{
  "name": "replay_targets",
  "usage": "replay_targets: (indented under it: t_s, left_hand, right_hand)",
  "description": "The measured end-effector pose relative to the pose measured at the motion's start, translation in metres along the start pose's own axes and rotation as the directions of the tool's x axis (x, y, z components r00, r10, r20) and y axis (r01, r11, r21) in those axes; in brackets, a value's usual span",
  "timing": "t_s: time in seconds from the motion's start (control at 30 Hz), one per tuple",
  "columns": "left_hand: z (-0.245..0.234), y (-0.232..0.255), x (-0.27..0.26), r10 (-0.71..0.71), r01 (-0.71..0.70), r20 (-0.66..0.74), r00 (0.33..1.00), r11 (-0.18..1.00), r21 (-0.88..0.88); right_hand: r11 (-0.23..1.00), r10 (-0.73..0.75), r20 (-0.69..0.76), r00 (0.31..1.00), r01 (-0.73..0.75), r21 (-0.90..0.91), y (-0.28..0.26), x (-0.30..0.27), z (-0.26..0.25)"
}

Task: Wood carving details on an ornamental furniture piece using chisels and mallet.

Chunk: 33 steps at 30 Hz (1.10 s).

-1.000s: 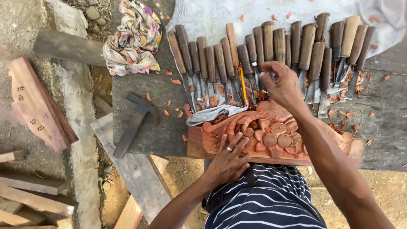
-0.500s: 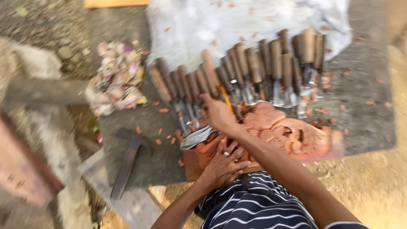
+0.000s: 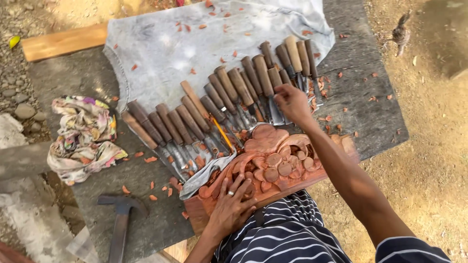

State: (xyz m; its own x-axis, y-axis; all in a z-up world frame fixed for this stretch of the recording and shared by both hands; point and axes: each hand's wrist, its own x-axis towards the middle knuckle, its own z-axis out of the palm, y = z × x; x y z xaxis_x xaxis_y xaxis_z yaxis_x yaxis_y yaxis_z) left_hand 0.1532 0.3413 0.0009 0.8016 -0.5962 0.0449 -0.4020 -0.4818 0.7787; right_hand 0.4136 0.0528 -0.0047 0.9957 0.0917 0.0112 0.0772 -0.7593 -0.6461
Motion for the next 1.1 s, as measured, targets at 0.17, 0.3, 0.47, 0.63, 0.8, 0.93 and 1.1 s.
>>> replay_targets:
  t_s: [0.17, 0.3, 0.47, 0.63, 0.8, 0.93, 1.1]
  left_hand:
    - [-0.003, -0.001, 0.007, -0.017, 0.015, -0.044, 0.999, 0.999, -0.033]
    - [-0.004, 0.001, 0.012, -0.039, 0.037, -0.051, 0.998, 0.999, -0.035]
    - [0.002, -0.001, 0.015, -0.129, 0.129, 0.001, 0.992, 0.990, -0.051]
    - [-0.002, 0.003, 0.013, -0.124, 0.122, -0.042, 0.991, 0.991, -0.047]
    - [-0.013, 0.012, 0.013, -0.100, 0.096, -0.072, 0.992, 0.994, -0.048]
    - [-0.013, 0.020, 0.007, -0.090, 0.085, -0.068, 0.994, 0.994, -0.070]
    - [0.000, 0.016, 0.000, -0.216, 0.184, -0.150, 0.965, 0.961, -0.206]
  right_hand:
    - [0.977, 0.206, -0.220, 0.954, -0.212, -0.005, 0.064, 0.013, -0.061]
    - [0.963, 0.262, -0.257, 0.930, -0.269, 0.007, 0.103, 0.029, -0.078]
    - [0.994, 0.108, -0.052, 0.993, -0.109, -0.013, 0.111, 0.044, -0.052]
    - [0.941, -0.002, 0.026, 1.000, 0.010, -0.339, 0.070, 0.054, -0.041]
    - [0.864, -0.069, 0.085, 0.994, 0.102, -0.493, 0.125, 0.072, -0.024]
    - [0.933, 0.182, 0.096, 0.979, -0.141, -0.330, 0.097, 0.069, -0.046]
    - [0.927, 0.298, 0.295, 0.908, -0.349, 0.138, 0.082, 0.002, -0.084]
